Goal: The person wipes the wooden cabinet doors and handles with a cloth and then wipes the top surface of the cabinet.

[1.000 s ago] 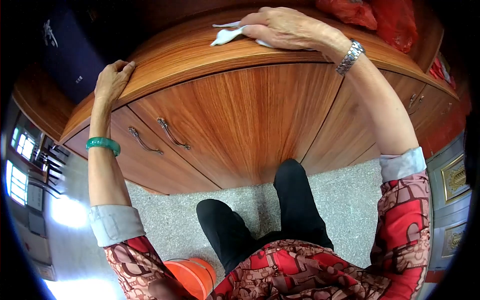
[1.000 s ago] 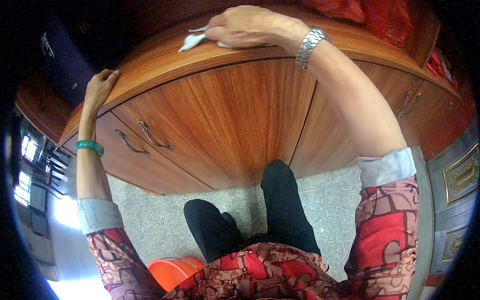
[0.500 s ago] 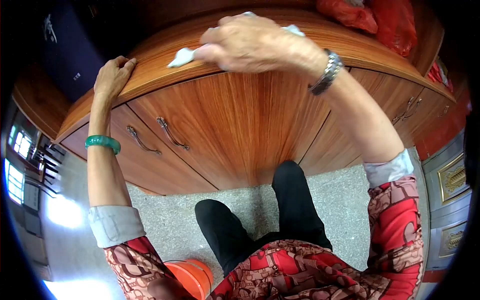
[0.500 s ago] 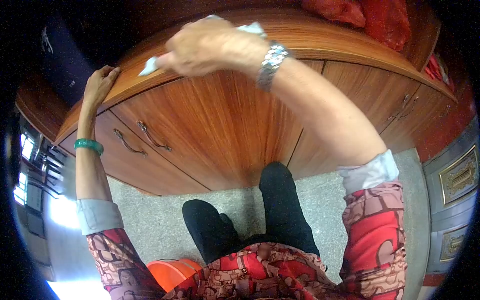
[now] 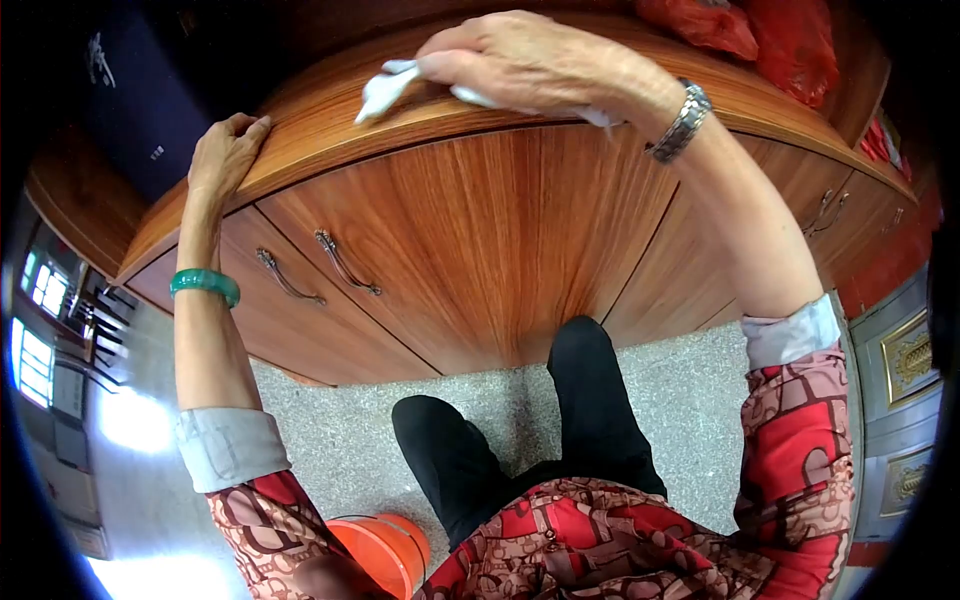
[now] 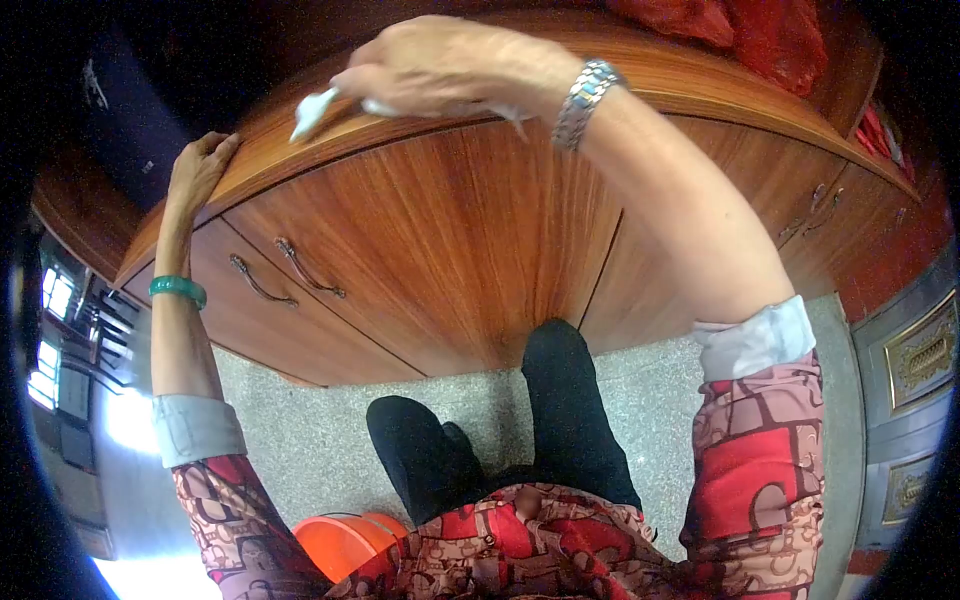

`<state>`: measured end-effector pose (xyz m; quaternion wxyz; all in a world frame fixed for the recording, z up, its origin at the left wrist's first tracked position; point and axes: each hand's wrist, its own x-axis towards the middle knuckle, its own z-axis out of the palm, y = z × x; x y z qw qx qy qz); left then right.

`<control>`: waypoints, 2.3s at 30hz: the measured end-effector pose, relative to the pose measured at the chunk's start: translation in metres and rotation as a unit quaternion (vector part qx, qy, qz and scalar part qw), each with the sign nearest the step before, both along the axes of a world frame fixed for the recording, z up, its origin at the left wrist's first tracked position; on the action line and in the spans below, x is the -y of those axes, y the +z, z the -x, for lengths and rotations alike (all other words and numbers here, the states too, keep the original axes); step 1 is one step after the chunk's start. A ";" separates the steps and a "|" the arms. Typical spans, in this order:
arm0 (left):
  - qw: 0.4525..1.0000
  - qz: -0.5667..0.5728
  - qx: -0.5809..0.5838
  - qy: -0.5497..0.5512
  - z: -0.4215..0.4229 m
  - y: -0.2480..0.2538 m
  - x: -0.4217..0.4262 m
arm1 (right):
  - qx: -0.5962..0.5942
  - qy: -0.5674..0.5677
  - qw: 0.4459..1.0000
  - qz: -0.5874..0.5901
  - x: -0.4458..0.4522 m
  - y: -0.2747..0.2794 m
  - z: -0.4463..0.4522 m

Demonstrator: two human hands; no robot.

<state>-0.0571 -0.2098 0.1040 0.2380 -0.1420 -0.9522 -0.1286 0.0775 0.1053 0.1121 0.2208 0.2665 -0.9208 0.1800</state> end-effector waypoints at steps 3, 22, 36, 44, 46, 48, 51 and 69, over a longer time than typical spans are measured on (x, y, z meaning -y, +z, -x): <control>1.000 -0.011 0.000 -0.002 -0.001 0.000 -0.002 | 0.141 -0.113 0.981 -0.075 -0.031 0.022 -0.009; 1.000 0.012 -0.018 -0.001 -0.001 -0.001 -0.005 | 0.020 -0.149 0.975 -0.164 -0.001 0.008 0.007; 1.000 0.010 -0.021 0.002 -0.003 -0.001 -0.005 | 0.029 -0.154 0.976 -0.149 0.000 0.007 0.028; 1.000 -0.013 -0.005 -0.021 -0.009 0.001 -0.006 | 0.109 -0.113 0.979 -0.134 0.015 0.031 -0.020; 1.000 0.001 -0.003 -0.015 -0.003 0.001 -0.003 | 0.097 -0.112 0.979 -0.139 0.009 0.023 -0.009; 1.000 0.014 -0.002 -0.011 0.000 0.001 -0.004 | 0.017 -0.057 0.972 -0.226 0.004 0.018 0.002; 1.000 -0.007 -0.002 -0.011 -0.003 -0.001 -0.004 | 0.131 -0.155 0.968 -0.149 0.017 0.028 0.000; 1.000 -0.005 -0.001 -0.005 -0.002 0.000 -0.003 | 0.018 -0.103 0.980 -0.167 0.014 0.007 0.022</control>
